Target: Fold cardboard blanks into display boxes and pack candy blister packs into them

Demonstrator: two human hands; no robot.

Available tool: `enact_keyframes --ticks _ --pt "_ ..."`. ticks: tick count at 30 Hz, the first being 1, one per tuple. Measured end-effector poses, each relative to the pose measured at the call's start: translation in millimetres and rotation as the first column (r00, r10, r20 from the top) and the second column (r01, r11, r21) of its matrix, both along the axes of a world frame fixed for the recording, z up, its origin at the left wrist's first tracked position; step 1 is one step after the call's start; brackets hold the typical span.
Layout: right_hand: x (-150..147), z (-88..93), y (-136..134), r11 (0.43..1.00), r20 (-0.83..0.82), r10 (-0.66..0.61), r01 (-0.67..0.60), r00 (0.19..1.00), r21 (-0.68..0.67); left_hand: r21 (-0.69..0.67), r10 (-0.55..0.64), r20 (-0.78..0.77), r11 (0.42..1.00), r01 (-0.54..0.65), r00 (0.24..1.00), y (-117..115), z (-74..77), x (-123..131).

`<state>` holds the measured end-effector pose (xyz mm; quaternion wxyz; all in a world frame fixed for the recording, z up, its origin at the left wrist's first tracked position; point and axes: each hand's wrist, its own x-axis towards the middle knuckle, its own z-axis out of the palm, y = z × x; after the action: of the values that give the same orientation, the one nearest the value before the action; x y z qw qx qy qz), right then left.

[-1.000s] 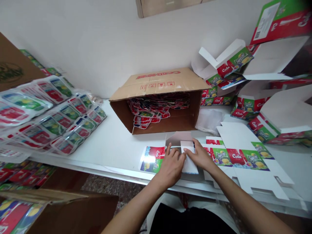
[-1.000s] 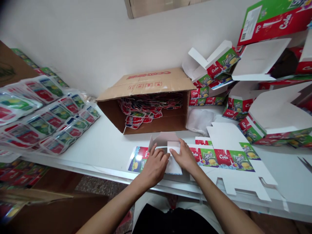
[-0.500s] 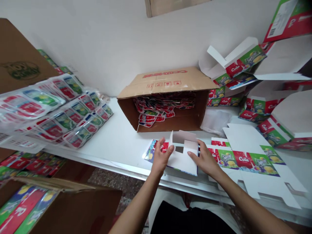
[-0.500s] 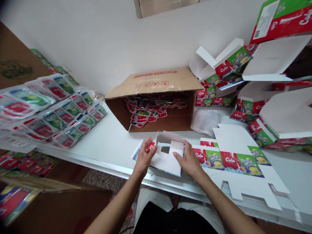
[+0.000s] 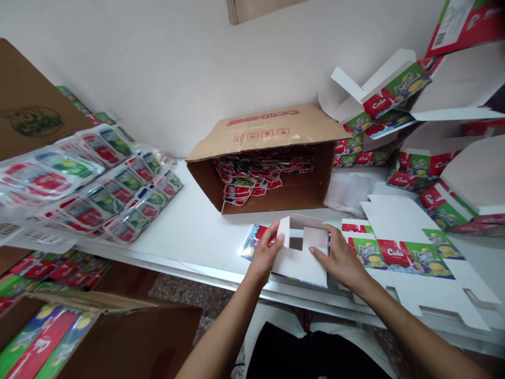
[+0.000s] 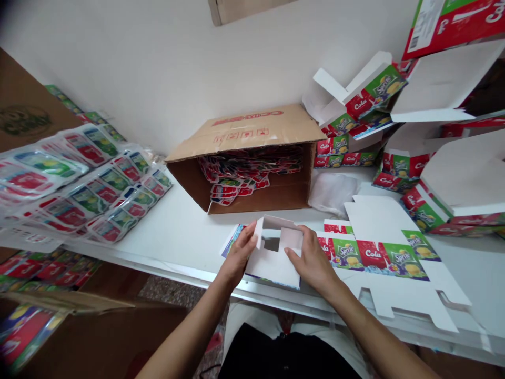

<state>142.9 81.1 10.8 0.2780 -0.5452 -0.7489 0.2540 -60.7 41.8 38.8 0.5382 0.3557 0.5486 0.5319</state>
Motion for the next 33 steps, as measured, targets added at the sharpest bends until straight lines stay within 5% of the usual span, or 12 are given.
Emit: enact_keyframes --ticks 7,16,23,29,31,33 --pt "-7.3 -8.1 -13.9 0.986 0.042 0.04 -0.046 0.998 0.162 0.011 0.078 -0.459 0.997 -0.082 0.885 9.4 -20.8 9.5" --pt "0.8 -5.7 -10.3 0.988 0.061 0.046 -0.054 0.997 0.142 -0.151 -0.166 -0.75 0.985 0.08 0.641 4.5 -23.2 3.2" --pt "3.7 -5.6 -9.7 0.984 0.108 0.066 -0.083 0.992 0.156 -0.099 -0.202 -0.623 0.979 0.18 0.756 -0.9 -19.0 -5.6" --pt "-1.2 4.2 -28.4 0.921 0.109 -0.031 -0.014 0.994 0.388 -0.043 -0.091 -0.612 0.996 0.082 0.786 -2.6 -18.3 -4.9" --pt "-5.5 13.2 -38.1 0.911 0.166 0.094 -0.152 0.982 0.385 -0.039 -0.088 -0.639 0.996 0.082 0.764 -2.4 -19.6 -3.0" --pt "-12.9 23.3 -44.3 0.921 0.302 0.251 -0.323 0.92 0.217 -0.036 -0.089 -0.664 0.996 0.087 0.742 -2.6 -20.3 -0.9"
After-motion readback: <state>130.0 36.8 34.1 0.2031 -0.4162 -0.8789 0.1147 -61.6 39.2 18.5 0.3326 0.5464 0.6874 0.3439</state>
